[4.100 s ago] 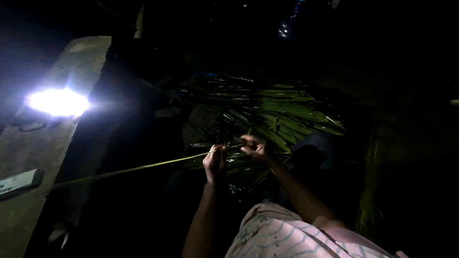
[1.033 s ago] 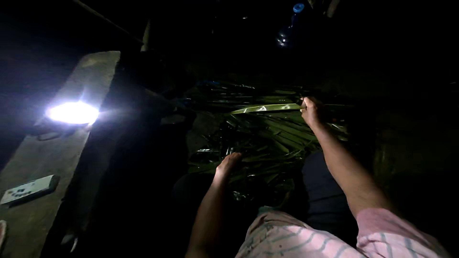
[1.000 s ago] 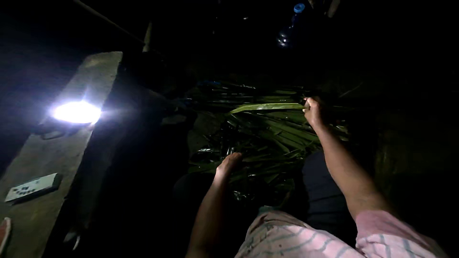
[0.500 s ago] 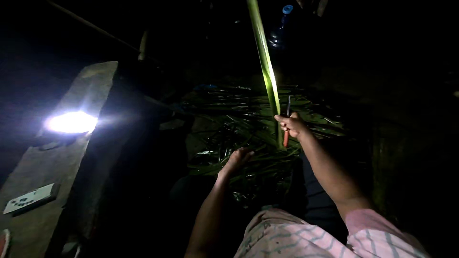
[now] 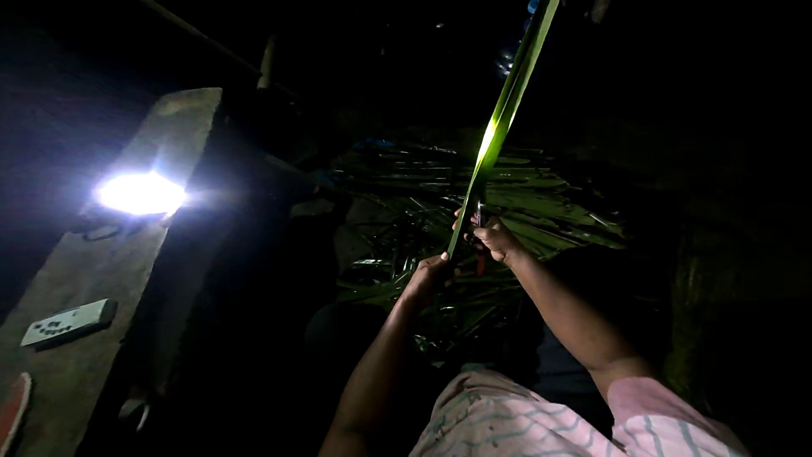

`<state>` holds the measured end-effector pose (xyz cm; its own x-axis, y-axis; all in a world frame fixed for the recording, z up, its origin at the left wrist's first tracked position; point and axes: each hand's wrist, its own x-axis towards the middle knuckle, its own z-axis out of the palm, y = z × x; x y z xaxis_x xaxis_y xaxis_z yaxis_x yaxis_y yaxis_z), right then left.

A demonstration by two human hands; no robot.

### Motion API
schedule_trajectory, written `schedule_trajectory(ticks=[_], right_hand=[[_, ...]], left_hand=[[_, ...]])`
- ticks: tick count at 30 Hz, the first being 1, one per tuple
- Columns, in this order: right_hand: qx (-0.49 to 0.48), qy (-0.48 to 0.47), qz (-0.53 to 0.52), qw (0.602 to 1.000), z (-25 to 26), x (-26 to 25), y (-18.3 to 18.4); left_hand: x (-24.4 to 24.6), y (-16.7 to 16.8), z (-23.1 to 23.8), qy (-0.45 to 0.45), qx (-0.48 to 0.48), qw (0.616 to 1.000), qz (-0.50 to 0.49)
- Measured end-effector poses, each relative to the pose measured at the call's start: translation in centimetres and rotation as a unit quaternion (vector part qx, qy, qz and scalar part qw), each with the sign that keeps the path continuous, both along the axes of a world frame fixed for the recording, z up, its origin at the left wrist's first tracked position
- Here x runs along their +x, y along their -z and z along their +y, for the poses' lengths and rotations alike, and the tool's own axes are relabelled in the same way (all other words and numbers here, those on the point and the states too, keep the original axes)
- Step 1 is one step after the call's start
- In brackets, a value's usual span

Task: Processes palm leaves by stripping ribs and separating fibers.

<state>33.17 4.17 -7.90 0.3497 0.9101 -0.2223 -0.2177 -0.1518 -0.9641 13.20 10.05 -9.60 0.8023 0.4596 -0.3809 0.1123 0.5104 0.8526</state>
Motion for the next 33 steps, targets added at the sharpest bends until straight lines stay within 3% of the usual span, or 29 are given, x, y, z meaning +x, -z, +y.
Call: schedule_trajectory(ticks=[3, 7, 13, 19, 21, 27, 33], right_hand=[[-0.058, -0.001, -0.076, 0.995, 0.1, -0.1, -0.1], [-0.075, 0.021, -0.07, 0.995, -0.3, -0.8, 0.0], [0.066, -0.145, -0.15, 0.976, -0.8, -2.2, 0.2], [0.041, -0.218, -0.101, 0.97, -0.7, -1.9, 0.3], [0.059, -0.266, -0.093, 0.958, -0.8, -1.7, 0.4], [0.078, -0.299, -0.111, 0.945, -1.2, -1.9, -0.2], [0.084, -0.306, -0.168, 0.933, -1.3, -1.8, -0.8]], left_hand=[[0.3, -0.3, 0.2, -0.11, 0.065, 0.992, 0.015], [0.6, -0.1, 0.4, -0.203, 0.144, 0.968, 0.028], [0.7, 0.3, 0.6, -0.232, 0.174, 0.957, -0.01], [0.4, 0.1, 0.3, -0.217, 0.251, 0.943, -0.019], [0.4, -0.3, 0.2, -0.218, 0.221, 0.951, -0.004], [0.0, -2.3, -0.2, -0.158, -0.014, 0.987, -0.003], [-1.3, -2.9, 0.7, -0.058, -0.099, 0.993, -0.023]])
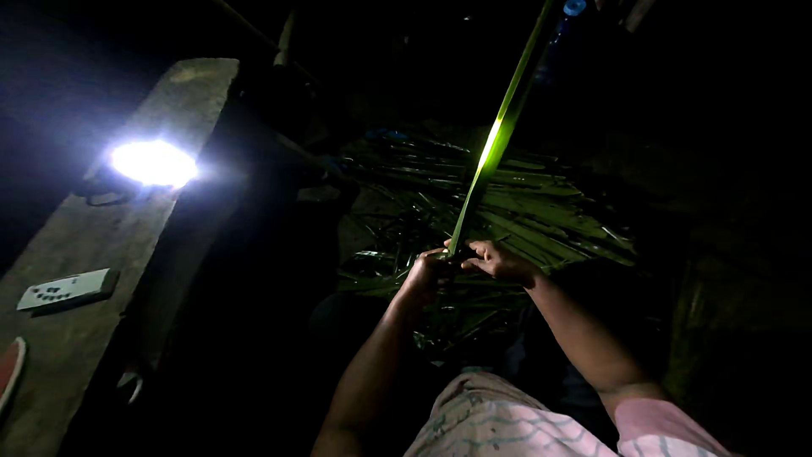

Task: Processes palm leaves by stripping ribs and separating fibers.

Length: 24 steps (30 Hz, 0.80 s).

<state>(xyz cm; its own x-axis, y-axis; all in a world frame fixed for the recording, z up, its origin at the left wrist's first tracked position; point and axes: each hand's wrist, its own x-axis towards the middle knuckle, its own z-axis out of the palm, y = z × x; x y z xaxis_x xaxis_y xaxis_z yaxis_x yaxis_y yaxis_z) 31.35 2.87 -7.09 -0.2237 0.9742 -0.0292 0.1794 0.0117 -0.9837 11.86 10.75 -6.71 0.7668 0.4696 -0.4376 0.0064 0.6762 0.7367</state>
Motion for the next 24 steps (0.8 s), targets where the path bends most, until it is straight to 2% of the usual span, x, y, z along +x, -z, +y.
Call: schedule_trajectory(ticks=[6, 11, 17, 19, 21, 24], right_hand=[[0.039, 0.026, -0.087, 0.995, 0.0, -0.2, 0.0], [0.082, 0.069, -0.109, 0.988, 0.1, -0.7, 0.4], [0.102, 0.169, -0.159, 0.967, 0.3, -1.9, 1.4], [0.012, 0.18, -0.083, 0.98, 0.2, -2.2, 0.6], [-0.105, 0.149, 0.052, 0.982, 0.0, -1.9, -0.7], [-0.157, 0.074, 0.159, 0.972, -0.5, -0.5, -1.1]], left_hand=[[-0.1, -0.4, 0.3, -0.013, -0.019, 1.0, 0.003], [0.0, -0.1, 0.4, -0.001, 0.051, 0.999, 0.018], [0.6, 0.1, 0.2, -0.051, 0.117, 0.991, 0.042], [0.6, 0.5, 0.2, -0.053, 0.135, 0.989, 0.042], [0.6, 1.1, 0.1, -0.05, 0.138, 0.989, 0.026], [0.5, 1.2, -0.1, -0.025, 0.122, 0.992, -0.011]])
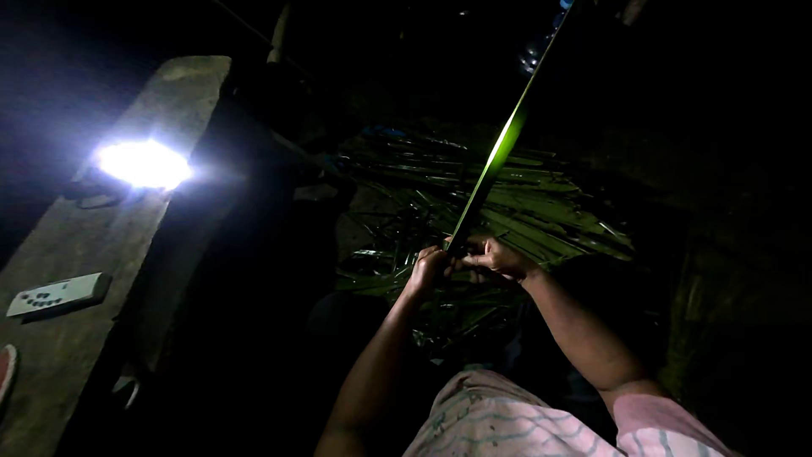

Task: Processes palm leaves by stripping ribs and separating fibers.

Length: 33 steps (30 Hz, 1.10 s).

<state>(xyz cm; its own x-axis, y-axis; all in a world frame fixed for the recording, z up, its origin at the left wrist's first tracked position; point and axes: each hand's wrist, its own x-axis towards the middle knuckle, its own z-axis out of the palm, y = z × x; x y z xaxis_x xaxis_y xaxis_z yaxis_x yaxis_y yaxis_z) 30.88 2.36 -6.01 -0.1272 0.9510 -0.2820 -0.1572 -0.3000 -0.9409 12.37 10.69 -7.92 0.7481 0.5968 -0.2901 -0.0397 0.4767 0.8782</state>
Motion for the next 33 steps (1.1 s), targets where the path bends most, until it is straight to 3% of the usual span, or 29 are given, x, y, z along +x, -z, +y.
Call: schedule_trajectory(ticks=[11, 17, 24, 28, 33], right_hand=[[0.009, 0.166, -0.063, 0.984, 0.4, -1.1, -0.4], [0.012, 0.178, -0.031, 0.983, 0.4, -0.4, -0.7], [0.026, 0.113, -0.159, 0.98, 1.1, -1.5, 1.5], [0.028, 0.139, -0.084, 0.986, 1.5, -2.2, 0.9], [0.026, 0.158, -0.041, 0.986, 1.5, -1.1, 0.0]], left_hand=[[-0.2, -1.8, 0.9, 0.049, -0.039, 0.996, 0.057], [-0.7, -1.9, 1.2, 0.068, -0.038, 0.994, 0.075], [-0.4, -1.1, 2.0, 0.05, 0.252, 0.951, 0.173], [0.1, -0.4, 1.6, -0.023, 0.29, 0.939, 0.183], [-0.9, -2.1, 2.5, 0.005, 0.328, 0.924, 0.198]])
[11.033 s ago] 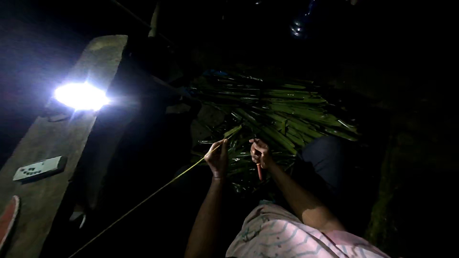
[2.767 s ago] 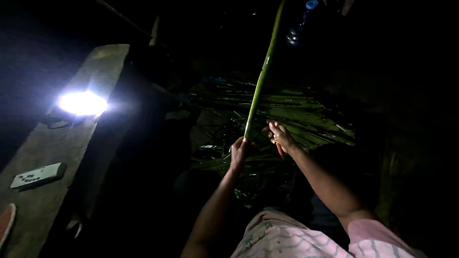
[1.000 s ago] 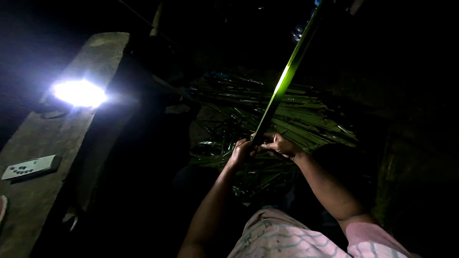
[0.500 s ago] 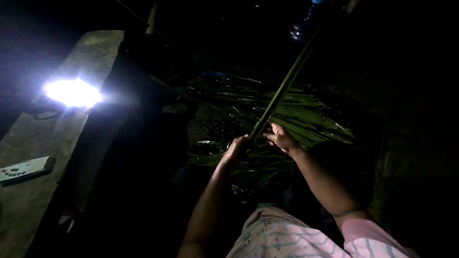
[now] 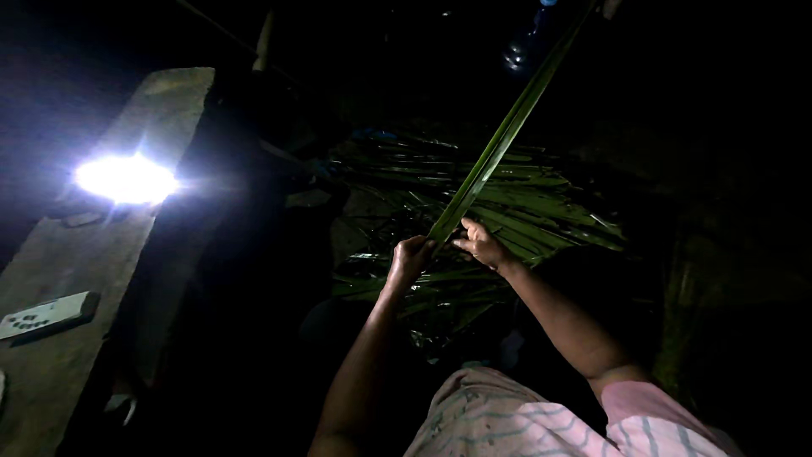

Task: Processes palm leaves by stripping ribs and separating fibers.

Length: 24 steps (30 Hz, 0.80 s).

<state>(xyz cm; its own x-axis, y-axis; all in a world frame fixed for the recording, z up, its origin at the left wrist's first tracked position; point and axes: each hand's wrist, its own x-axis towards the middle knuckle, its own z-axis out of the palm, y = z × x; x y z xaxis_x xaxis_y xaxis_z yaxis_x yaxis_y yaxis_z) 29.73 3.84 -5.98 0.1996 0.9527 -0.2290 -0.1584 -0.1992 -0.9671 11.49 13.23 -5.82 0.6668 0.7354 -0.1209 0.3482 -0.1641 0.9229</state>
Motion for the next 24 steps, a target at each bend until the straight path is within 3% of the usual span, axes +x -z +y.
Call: schedule_trajectory(ticks=[8, 15, 24], right_hand=[[0.035, 0.113, 0.02, 0.993, -0.5, 4.1, -1.1], [0.1, 0.205, 0.061, 0.972, -1.7, 8.3, -2.8], [0.138, 0.249, 0.025, 0.958, -3.9, 13.5, -3.1]], left_hand=[[-3.4, -1.9, 1.6, 0.061, -0.021, 0.995, 0.074], [-10.4, -4.4, 6.3, 0.074, 0.049, 0.978, 0.188], [-23.2, -1.0, 9.5, -0.028, 0.051, 0.972, 0.228]])
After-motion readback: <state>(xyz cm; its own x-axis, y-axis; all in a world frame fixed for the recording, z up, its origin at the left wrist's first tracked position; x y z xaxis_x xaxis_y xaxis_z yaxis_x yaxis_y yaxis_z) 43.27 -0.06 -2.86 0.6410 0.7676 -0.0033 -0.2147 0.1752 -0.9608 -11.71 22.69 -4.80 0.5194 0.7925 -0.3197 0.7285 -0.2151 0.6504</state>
